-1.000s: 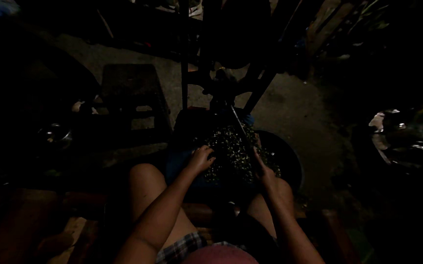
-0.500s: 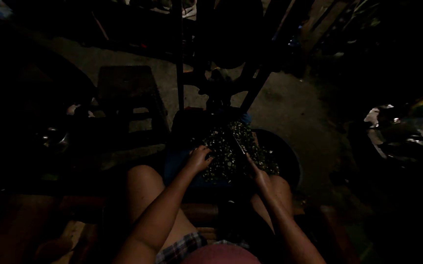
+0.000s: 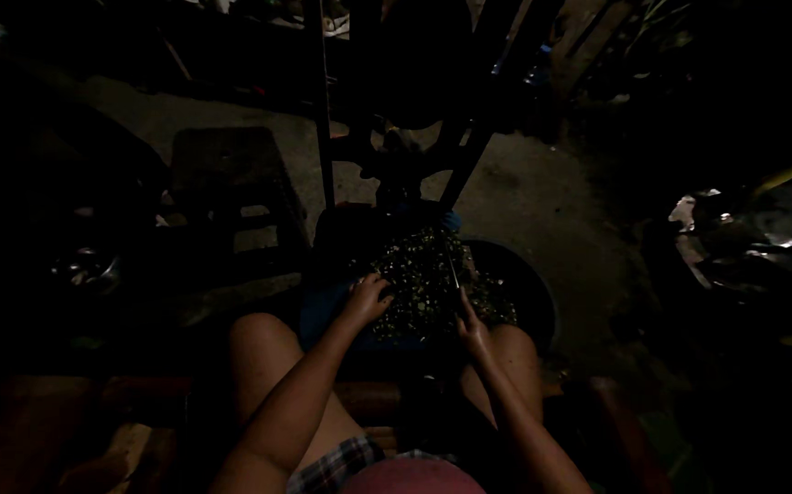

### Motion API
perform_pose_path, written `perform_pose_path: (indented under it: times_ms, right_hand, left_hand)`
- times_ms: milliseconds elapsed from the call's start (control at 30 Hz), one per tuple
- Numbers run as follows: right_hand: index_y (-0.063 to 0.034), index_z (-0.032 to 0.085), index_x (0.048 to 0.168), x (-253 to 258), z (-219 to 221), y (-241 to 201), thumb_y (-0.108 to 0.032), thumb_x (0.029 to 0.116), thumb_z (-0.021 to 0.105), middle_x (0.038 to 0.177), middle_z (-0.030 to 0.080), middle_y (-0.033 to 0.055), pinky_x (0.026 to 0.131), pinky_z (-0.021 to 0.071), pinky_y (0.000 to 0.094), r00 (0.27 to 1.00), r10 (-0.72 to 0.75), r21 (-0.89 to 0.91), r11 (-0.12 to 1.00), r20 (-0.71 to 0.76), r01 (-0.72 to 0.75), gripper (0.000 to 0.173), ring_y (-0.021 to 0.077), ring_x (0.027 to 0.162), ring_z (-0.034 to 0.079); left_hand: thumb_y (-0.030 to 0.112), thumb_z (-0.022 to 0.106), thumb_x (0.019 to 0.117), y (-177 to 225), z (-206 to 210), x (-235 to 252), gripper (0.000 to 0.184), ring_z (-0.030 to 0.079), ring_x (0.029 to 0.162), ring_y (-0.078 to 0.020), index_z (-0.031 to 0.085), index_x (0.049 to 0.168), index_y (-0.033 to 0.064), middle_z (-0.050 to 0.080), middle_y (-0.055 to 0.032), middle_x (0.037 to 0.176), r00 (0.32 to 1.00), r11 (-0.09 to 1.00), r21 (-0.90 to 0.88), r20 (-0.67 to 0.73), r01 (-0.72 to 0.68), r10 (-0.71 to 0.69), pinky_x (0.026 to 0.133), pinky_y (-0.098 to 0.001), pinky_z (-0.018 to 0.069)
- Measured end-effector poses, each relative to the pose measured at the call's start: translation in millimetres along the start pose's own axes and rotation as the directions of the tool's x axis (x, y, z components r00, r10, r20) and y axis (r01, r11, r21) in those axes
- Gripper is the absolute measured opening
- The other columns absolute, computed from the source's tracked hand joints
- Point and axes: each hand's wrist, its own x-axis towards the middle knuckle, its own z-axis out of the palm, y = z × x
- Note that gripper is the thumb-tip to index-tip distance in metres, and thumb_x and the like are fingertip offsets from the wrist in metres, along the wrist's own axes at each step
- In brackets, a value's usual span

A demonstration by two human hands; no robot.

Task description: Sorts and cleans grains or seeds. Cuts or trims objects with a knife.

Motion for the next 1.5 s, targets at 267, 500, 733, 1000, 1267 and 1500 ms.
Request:
perform_pose_path:
  times_ms: [267,500,733,1000,1267,1500]
  right_hand:
    - [-0.0107,0.02,0.164,9.2,-23.5,5.1,-0.018,0.111,0.038,0.158,0.043,0.0213,0.109,0.0461,0.0472,0.965,-0.04,0.097,0.993,-0.26,0.067,0.056,0.0329,0.133,0.057]
    - [-0.0048,0.013,0.164,-7.5,36.5,17.1,-0.019,0.1114,0.035,0.169,0.019,0.0187,0.121,0.0331,0.0425,0.979,0.128,0.46,0.887,-0.161,-0.041,0.059,0.0265,0.151,0.034]
    - [-0.0188,0.022,0.165,-0.9,11.8,-31.4,-0.021,0.1106,0.039,0.143,0.058,0.0221,0.103,0.0501,0.0496,0.999,-0.008,0.042,0.999,-0.053,0.01,0.057,0.0331,0.122,0.065]
    - [-0.0335,0.012,0.166,-11.4,6.5,-28.1,-0.024,0.1076,0.048,0.116,0.071,0.0201,0.09,0.0542,0.0569,0.988,0.123,-0.343,0.935,0.088,-0.086,0.069,0.0388,0.101,0.071]
    - [-0.0187,0.023,0.165,-17.3,2.8,-33.0,-0.012,0.1065,0.047,0.127,0.069,0.0223,0.092,0.0553,0.0557,0.984,-0.154,-0.259,0.957,-0.085,0.127,0.063,0.0394,0.105,0.071]
    - [-0.0325,0.014,0.165,-11.1,-9.6,-48.6,-0.019,0.1095,0.043,0.115,0.071,0.0217,0.091,0.0531,0.0559,0.992,0.078,-0.351,0.935,0.096,-0.04,0.065,0.0395,0.1,0.07]
  left_hand:
    - [0.031,0.061,0.1037,-0.7,-2.8,-0.6,0.043,0.048,0.141,-0.0363,0.061,0.14,0.0085,0.051,-0.0179,0.151,1.0,1.0,-0.003,-0.006,0.02,-0.02,0.117,-0.0583,0.0355]
    - [0.031,0.06,0.104,1.1,-3.2,-0.6,0.042,0.048,0.141,-0.036,0.062,0.14,0.0082,0.051,-0.0171,0.151,1.0,1.0,-0.013,-0.006,0.012,-0.012,0.116,-0.0588,0.0358]
    - [0.03,0.061,0.1035,1.1,-3.3,-1.9,0.043,0.047,0.141,-0.0362,0.061,0.14,0.008,0.051,-0.0173,0.151,1.0,1.0,-0.016,-0.015,0.02,-0.02,0.116,-0.0581,0.0356]
    - [0.03,0.061,0.1036,0.5,-7.0,-3.1,0.043,0.05,0.139,-0.0349,0.061,0.141,0.0084,0.052,-0.0162,0.151,0.999,1.0,-0.025,-0.034,0.014,-0.015,0.115,-0.0563,0.0385]
    - [0.028,0.063,0.1018,1.4,-7.2,-4.1,0.043,0.049,0.139,-0.0374,0.061,0.14,0.0068,0.054,-0.019,0.148,0.999,0.999,-0.032,-0.048,0.018,-0.019,0.116,-0.0579,0.0363]
    - [0.032,0.06,0.1044,0.1,-7.6,-5.0,0.045,0.047,0.142,-0.0335,0.059,0.143,0.0091,0.05,-0.0155,0.154,1.0,0.999,-0.023,-0.009,0.025,-0.025,0.118,-0.0562,0.0347]
